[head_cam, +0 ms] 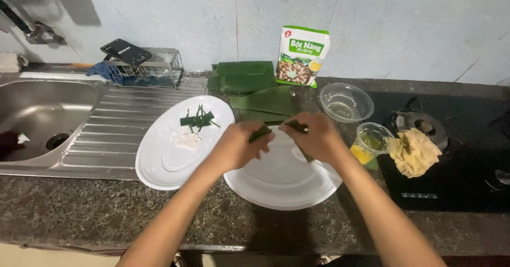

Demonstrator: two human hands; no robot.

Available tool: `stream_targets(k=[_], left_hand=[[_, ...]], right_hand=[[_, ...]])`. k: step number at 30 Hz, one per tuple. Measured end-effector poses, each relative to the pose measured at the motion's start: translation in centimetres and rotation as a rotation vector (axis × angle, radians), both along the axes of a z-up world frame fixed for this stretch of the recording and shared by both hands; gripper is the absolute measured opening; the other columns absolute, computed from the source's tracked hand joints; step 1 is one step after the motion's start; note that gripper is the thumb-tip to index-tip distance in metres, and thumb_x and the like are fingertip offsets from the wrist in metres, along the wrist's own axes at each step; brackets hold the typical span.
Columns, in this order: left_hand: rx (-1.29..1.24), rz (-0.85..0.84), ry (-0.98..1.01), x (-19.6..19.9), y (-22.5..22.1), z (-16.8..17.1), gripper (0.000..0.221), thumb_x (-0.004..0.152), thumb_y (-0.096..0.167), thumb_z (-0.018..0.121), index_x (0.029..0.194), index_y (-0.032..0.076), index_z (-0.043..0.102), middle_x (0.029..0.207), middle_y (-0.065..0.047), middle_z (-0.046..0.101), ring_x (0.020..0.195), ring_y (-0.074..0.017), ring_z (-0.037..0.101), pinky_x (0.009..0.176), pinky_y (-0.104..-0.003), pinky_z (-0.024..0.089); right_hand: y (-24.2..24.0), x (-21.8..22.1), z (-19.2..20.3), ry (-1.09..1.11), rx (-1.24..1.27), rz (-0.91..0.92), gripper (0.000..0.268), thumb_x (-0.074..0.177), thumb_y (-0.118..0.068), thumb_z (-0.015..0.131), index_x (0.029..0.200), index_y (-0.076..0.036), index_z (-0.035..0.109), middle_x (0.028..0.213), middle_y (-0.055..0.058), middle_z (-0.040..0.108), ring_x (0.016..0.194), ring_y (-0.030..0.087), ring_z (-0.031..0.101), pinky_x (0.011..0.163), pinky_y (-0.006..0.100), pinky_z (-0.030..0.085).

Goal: Assembling food items by folding filling into banana leaves on a kitchen counter.

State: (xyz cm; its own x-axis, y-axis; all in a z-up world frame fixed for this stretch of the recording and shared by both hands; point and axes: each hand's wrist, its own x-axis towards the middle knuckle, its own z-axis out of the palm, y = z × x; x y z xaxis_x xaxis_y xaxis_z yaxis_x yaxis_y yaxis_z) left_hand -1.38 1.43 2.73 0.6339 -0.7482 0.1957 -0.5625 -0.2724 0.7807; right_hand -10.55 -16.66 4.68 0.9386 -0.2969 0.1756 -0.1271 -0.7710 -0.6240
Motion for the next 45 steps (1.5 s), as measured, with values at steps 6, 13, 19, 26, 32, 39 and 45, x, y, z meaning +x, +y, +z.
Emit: stream_targets(k=[6, 13, 19, 26, 32, 39, 45], left_hand=[[0.234, 0.113, 0.324, 0.4, -1.7, -4.8, 0.023, 0.100, 0.029, 0.053, 0.093, 0.014, 0.070, 0.065, -0.005, 0.073, 0.060, -0.0183, 0.072, 0.057, -0.034, 0.055], [-0.088, 0.315, 0.146, -2.0, -1.9, -3.3, 0.043, 0.103, 0.028, 0.050, 0.132, -0.002, 0.061, 0.125, -0.026, 0.067, 0.119, -0.0388, 0.063, 0.101, -0.048, 0.049], [-0.051, 0.233, 0.405, -3.8, -1.0, -5.1, 0.018, 0.095, 0.030, 0.067, 0.101, 0.017, 0.077, 0.085, -0.009, 0.077, 0.086, -0.0259, 0.075, 0.078, -0.037, 0.058], [0.111, 0.350, 0.287, -2.0, 0.6, -5.0, 0.024, 0.097, 0.022, 0.060, 0.113, 0.011, 0.074, 0.090, -0.016, 0.078, 0.078, -0.0284, 0.076, 0.071, -0.039, 0.061], [0.155, 0.332, 0.218, -2.8, 0.0, -4.7, 0.025, 0.097, 0.021, 0.059, 0.117, 0.008, 0.068, 0.107, -0.024, 0.074, 0.096, -0.0409, 0.074, 0.081, -0.051, 0.060], [0.105, 0.310, 0.260, -2.6, -0.1, -5.6, 0.028, 0.101, 0.014, 0.051, 0.118, 0.004, 0.070, 0.099, -0.023, 0.075, 0.086, -0.0387, 0.074, 0.077, -0.047, 0.060], [0.060, 0.244, 0.272, -2.6, -1.6, -4.3, 0.024, 0.097, 0.013, 0.059, 0.118, 0.008, 0.069, 0.097, -0.021, 0.076, 0.079, -0.0316, 0.076, 0.074, -0.043, 0.061]], right_hand=[[-0.2, -0.8, 0.9, 0.032, 0.238, -0.134, 0.032, 0.089, -0.029, 0.074, 0.104, -0.001, 0.077, 0.091, 0.023, 0.075, 0.078, 0.031, 0.070, 0.069, 0.041, 0.053], [-1.1, -1.8, -1.4, 0.027, 0.494, -0.184, 0.031, 0.091, -0.021, 0.072, 0.112, 0.002, 0.074, 0.061, 0.012, 0.066, 0.057, 0.019, 0.056, 0.062, 0.029, 0.045], [-0.6, -1.9, -4.1, -0.008, 0.747, -0.181, 0.034, 0.092, -0.007, 0.068, 0.120, 0.012, 0.067, 0.100, 0.030, 0.074, 0.081, 0.030, 0.074, 0.078, 0.042, 0.061], [-3.5, -4.6, -7.1, 0.093, 0.125, -0.305, 0.030, 0.085, -0.019, 0.078, 0.113, -0.011, 0.078, 0.095, 0.019, 0.078, 0.090, 0.038, 0.075, 0.076, 0.044, 0.059], [-4.6, -4.2, -11.3, 0.256, -0.239, -0.248, 0.036, 0.084, -0.026, 0.071, 0.119, -0.022, 0.073, 0.100, 0.007, 0.076, 0.102, 0.032, 0.071, 0.088, 0.046, 0.058], [-3.6, -6.1, -9.6, 0.129, -0.254, -0.260, 0.028, 0.086, -0.020, 0.068, 0.113, -0.021, 0.075, 0.098, 0.011, 0.076, 0.099, 0.036, 0.071, 0.088, 0.047, 0.056], [-6.0, -6.7, -3.3, -0.177, -0.533, -0.319, 0.011, 0.089, -0.016, 0.074, 0.098, -0.018, 0.080, 0.083, 0.012, 0.072, 0.082, 0.039, 0.070, 0.075, 0.047, 0.056]])
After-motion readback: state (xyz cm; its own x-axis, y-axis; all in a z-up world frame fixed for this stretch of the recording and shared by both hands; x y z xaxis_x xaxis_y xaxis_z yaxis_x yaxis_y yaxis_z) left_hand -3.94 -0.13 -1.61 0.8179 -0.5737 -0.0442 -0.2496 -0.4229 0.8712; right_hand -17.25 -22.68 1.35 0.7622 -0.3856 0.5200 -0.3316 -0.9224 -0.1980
